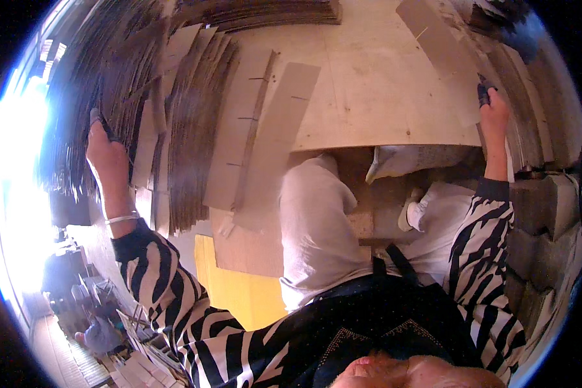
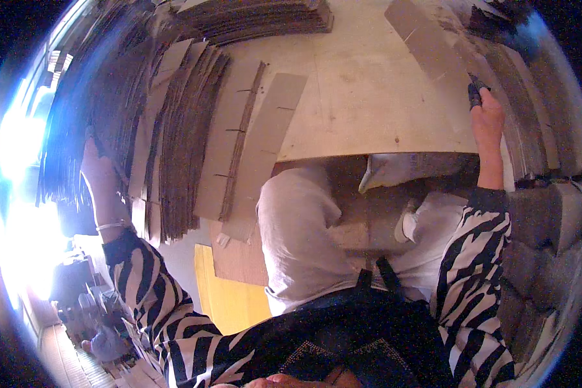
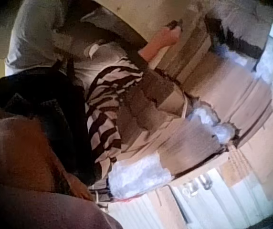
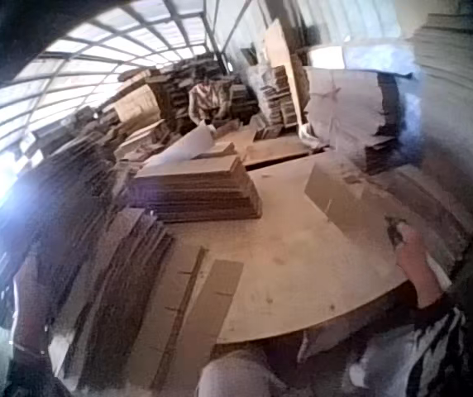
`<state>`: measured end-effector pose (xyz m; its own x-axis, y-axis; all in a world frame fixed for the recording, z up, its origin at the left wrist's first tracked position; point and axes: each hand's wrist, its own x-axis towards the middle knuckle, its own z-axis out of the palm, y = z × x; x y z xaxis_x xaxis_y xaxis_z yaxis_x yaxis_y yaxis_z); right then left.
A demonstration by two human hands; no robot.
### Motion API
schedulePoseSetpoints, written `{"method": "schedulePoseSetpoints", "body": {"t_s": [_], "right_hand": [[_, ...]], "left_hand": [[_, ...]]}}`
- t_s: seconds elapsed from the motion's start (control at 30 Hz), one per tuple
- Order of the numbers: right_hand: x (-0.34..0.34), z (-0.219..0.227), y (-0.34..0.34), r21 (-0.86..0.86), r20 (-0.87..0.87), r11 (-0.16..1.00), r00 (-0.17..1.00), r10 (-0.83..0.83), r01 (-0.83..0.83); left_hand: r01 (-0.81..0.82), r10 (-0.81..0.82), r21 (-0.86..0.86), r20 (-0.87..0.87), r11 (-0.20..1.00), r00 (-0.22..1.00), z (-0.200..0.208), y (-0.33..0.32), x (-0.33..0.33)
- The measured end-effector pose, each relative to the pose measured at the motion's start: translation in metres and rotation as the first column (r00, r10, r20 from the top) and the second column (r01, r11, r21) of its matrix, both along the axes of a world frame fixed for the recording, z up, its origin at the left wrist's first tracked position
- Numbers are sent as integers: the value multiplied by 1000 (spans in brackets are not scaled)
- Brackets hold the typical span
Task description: The person sits on the floor and uses a utility knife to cut rectangular pieces of cardboard on a low wooden table. They repeatedly pick up a piece, cut it, and place it aside, handling the material one at a time.
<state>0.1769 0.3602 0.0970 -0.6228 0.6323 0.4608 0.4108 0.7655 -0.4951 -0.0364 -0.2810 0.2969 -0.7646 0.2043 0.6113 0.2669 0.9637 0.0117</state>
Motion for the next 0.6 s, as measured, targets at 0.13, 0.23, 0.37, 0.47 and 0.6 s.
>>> {"method": "schedulePoseSetpoints", "body": {"t_s": [0.13,0.23,0.37,0.47,0.6], "right_hand": [[2,-14,8,161,63,987,998,17,-27],[-2,-20,2,122,137,991,990,46,-63],[-2,-13,-21,88,112,987,986,126,-136],[-15,-19,-33,58,273,975,942,193,-216],[-16,-25,-48,109,195,948,942,274,-298]], "left_hand": [[-194,188,-506,-64,840,980,-74,-28,-23],[-84,249,-569,220,818,943,-134,-72,-33],[13,169,-398,419,917,892,-125,-58,-31],[-56,166,-233,483,971,860,-114,-77,-41],[-227,362,-394,313,891,878,-117,0,-38]]}}
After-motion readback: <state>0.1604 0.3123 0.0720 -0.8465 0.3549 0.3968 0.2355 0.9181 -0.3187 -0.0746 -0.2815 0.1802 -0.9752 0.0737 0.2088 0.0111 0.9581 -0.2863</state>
